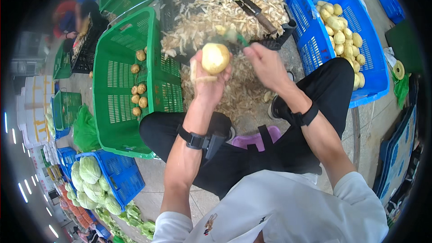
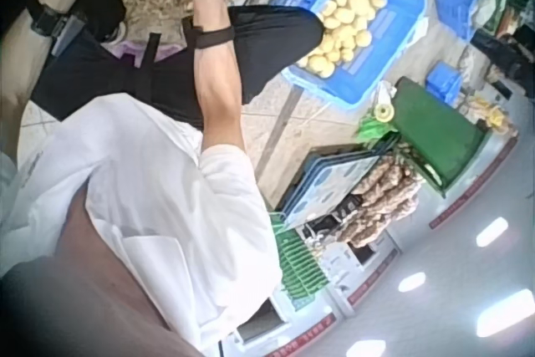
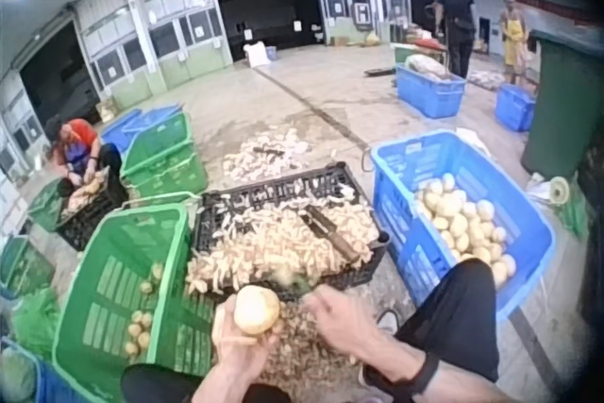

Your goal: The recorder uses a green vegetable peeler to peel several potatoes and places them into a green plastic crate.

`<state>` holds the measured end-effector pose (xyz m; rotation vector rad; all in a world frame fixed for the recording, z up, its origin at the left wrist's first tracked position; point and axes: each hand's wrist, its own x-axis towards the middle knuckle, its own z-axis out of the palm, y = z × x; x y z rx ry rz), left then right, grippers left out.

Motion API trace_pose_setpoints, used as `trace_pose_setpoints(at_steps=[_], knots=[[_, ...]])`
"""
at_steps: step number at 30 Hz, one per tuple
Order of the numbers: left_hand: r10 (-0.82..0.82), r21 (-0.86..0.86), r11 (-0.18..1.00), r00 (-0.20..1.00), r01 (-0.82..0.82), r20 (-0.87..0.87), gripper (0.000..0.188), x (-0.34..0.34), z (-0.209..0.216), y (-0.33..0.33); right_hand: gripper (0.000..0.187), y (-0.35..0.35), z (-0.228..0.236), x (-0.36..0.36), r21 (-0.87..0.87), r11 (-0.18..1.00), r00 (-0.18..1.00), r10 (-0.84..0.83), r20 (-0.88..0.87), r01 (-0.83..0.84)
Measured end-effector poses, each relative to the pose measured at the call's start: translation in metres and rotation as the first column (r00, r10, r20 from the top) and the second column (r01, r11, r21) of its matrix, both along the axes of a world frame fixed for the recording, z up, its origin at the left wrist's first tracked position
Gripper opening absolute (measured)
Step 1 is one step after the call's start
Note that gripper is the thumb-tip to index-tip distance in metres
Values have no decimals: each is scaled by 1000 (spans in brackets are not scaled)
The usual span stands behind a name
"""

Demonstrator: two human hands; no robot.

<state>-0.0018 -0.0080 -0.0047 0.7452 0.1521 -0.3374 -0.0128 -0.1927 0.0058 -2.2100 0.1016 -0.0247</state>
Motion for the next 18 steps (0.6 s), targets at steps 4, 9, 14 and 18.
trace_pose_setpoints(at_steps=[4,9,14,18], knots=[[123,27,992,990,-121,-72,50,-5,12,-8,35,29,9,-19,84,983,969,141,201,-161],[78,86,993,994,-85,80,55,1,0,-6,36,15,-2,-3,105,993,998,43,51,-48],[162,213,955,963,-208,215,58,-2,-11,-4,38,34,11,-5,80,994,996,75,51,-79],[149,214,960,976,-181,158,59,4,-1,-11,44,3,-24,8,180,984,997,10,-71,3]])
